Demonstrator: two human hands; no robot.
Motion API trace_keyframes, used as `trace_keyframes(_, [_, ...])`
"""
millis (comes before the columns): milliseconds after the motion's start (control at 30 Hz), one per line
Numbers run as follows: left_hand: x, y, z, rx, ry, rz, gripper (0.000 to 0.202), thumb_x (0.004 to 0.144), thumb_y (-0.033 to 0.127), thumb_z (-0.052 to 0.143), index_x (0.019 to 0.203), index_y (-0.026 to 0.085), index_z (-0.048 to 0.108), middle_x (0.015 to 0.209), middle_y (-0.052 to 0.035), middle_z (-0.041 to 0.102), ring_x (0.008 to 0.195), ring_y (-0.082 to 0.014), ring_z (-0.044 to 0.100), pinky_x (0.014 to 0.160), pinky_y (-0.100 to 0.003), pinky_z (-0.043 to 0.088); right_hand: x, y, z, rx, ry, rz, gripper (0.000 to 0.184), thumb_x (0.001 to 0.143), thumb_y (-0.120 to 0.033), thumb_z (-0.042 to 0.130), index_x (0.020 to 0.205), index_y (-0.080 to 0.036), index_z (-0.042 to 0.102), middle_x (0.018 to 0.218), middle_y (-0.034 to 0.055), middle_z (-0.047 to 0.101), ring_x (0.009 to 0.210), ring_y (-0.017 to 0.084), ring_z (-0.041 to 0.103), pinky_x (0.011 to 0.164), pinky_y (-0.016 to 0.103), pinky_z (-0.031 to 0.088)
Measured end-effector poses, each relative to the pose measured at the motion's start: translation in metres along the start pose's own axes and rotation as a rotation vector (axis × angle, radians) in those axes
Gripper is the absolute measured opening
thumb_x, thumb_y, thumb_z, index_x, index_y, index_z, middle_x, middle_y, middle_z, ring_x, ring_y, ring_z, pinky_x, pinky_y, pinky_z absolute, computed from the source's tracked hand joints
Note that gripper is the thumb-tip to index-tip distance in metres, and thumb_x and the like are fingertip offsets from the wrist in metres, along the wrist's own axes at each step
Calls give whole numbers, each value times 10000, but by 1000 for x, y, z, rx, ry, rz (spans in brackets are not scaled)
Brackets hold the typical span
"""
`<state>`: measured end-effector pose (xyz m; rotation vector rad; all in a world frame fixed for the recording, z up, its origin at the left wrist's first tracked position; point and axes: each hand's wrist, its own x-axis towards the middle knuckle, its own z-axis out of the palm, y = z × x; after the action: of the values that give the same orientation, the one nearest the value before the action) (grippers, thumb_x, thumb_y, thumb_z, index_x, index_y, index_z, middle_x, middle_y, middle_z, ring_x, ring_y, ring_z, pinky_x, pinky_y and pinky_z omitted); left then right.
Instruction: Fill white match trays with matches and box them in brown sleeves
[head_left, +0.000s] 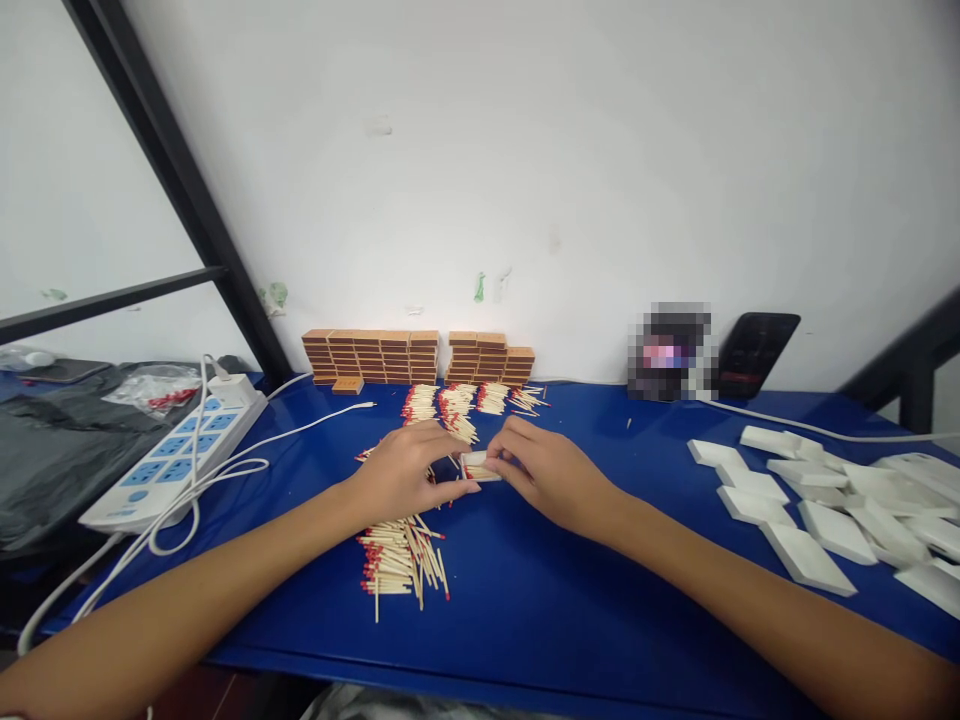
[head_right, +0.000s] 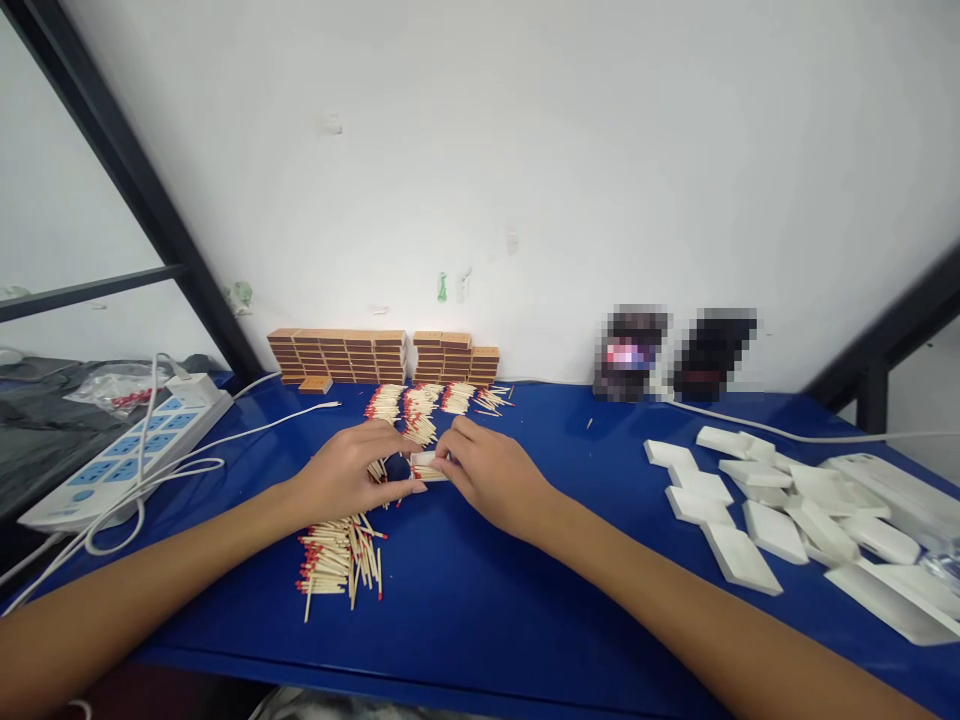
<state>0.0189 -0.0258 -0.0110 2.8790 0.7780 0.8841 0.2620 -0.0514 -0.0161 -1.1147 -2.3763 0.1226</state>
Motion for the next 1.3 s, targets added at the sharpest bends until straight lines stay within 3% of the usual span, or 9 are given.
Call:
trace_keyframes(200, [-1,-3,1,-47,-63,-16,337,886,436,755,1117,195,708,1003,-55,747,901,-206,671,812,-335,526,6,31,-1,24,135,124,138,1012,-285,545,940,-210,637,920,31,636,744,152,576,694,289,434])
trace_keyframes(333, [0,-2,1,-91,-137,-7,352,904,449,731,1145,194,710,1017,-66,744,938,-216,677,873,-355,529,9,57,5,-40,115,209,108,988,-258,565,1018,-207,656,985,45,654,746,158,592,703,300,446])
trace_keyframes(500, [-1,-1,1,-106,-147,1,365,912,470,716,1144,189,715,1023,-74,742,947,-219,682,889,-361,533,12,75,10,-129,98,292,120,953,-262,611,1046,-203,657,1028,62,653,838,189,630,719,308,443])
trace_keyframes(800, [0,-2,0,-103,-144,10,356,904,462,727,1127,184,721,1022,-82,745,945,-225,687,884,-364,538,15,92,12,-91,58,345,129,971,-264,548,909,-211,648,952,48,649,805,176,611,693,288,412])
trace_keyframes(933, [0,-3,1,-104,-147,8,372,902,461,731,1141,176,717,1020,-82,745,946,-225,685,880,-363,538,16,95,13,-85,73,336,121,971,-253,544,997,-204,651,969,55,662,813,177,613,702,286,414])
trace_keyframes(1133, [0,-3,1,-105,-156,5,362,904,462,727,1137,185,717,1037,-77,745,959,-220,686,892,-363,536,15,93,11,-154,59,295,269,1013,-238,449,1085,-213,707,1021,72,669,852,190,631,722,296,420])
trace_keyframes(1300, [0,-3,0,-106,-158,2,359,905,452,729,1146,187,713,1036,-80,745,957,-223,685,887,-367,536,12,86,8,-266,54,291,239,985,-243,480,983,-202,715,983,74,666,796,193,629,658,305,400])
